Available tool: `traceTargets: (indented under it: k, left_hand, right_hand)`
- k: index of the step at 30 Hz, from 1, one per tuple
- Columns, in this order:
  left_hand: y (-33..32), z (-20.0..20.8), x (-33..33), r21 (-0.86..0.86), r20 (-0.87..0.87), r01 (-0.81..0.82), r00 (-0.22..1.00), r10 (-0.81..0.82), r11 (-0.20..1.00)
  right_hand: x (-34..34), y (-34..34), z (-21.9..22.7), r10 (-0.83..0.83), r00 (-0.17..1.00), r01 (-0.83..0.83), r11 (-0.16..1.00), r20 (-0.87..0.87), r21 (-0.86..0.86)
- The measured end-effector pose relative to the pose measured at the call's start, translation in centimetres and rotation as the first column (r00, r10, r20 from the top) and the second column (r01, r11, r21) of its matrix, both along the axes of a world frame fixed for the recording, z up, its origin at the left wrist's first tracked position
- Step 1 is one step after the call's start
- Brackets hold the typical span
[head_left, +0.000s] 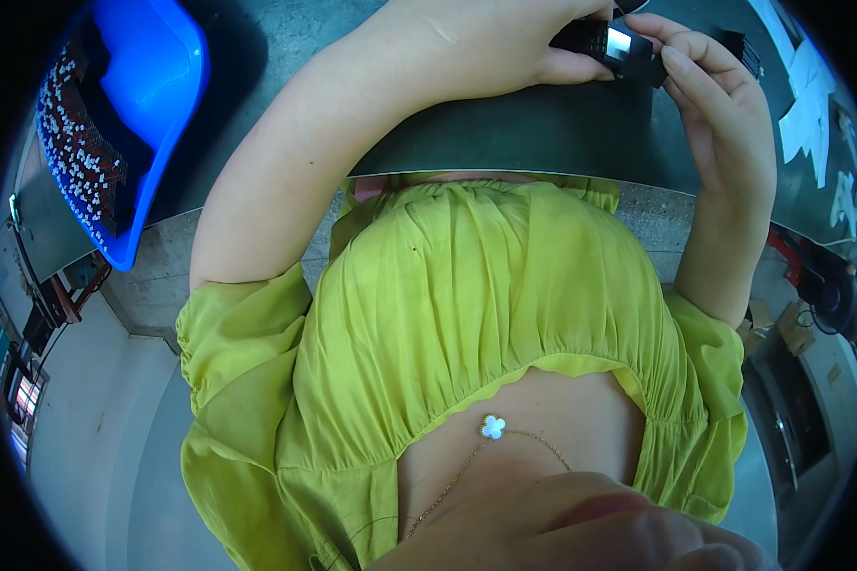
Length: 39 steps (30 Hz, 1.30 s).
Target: Assembling and inspecting small black electronic components on a green manual workstation.
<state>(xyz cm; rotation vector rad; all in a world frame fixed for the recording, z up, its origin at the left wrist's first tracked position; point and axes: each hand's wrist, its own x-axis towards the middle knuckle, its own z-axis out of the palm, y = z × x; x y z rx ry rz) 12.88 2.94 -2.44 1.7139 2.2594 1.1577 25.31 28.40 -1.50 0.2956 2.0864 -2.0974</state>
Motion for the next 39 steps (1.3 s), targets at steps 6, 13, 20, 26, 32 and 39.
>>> traceTargets:
  k: [6, 13, 20, 26, 32, 39]
  left_hand:
    - [0.0, -0.7, 0.1, 0.040, -0.106, -0.033, 0.994, 0.037, 0.999]
    - [-0.1, 0.1, 0.2, 0.028, -0.097, -0.018, 0.995, 0.021, 0.999]
    - [-0.2, 0.3, 0.3, -0.002, -0.085, -0.025, 0.996, 0.024, 1.000]
    - [-0.2, 0.6, 0.3, -0.009, -0.119, -0.032, 0.992, 0.031, 0.999]
    - [0.0, 0.8, 0.2, -0.004, -0.130, -0.027, 0.991, 0.026, 1.000]
    - [-0.1, 0.5, 0.2, -0.013, -0.069, -0.023, 0.997, 0.022, 1.000]
  right_hand:
    - [-0.6, -0.7, 0.1, 0.014, 1.000, -0.014, 1.000, 0.013, -0.003]
    - [-0.5, -3.1, 0.9, -0.104, 0.993, 0.108, 0.991, 0.047, -0.078]
    - [-0.8, -4.9, 1.5, -0.207, 0.976, 0.213, 0.972, 0.072, -0.094]
    - [-0.9, -4.9, 1.9, -0.195, 0.978, 0.200, 0.976, 0.069, -0.088]
    - [-1.0, -4.8, 2.3, -0.197, 0.976, 0.204, 0.976, 0.093, -0.070]
    - [-1.0, -4.8, 2.0, -0.189, 0.978, 0.196, 0.978, 0.086, -0.071]
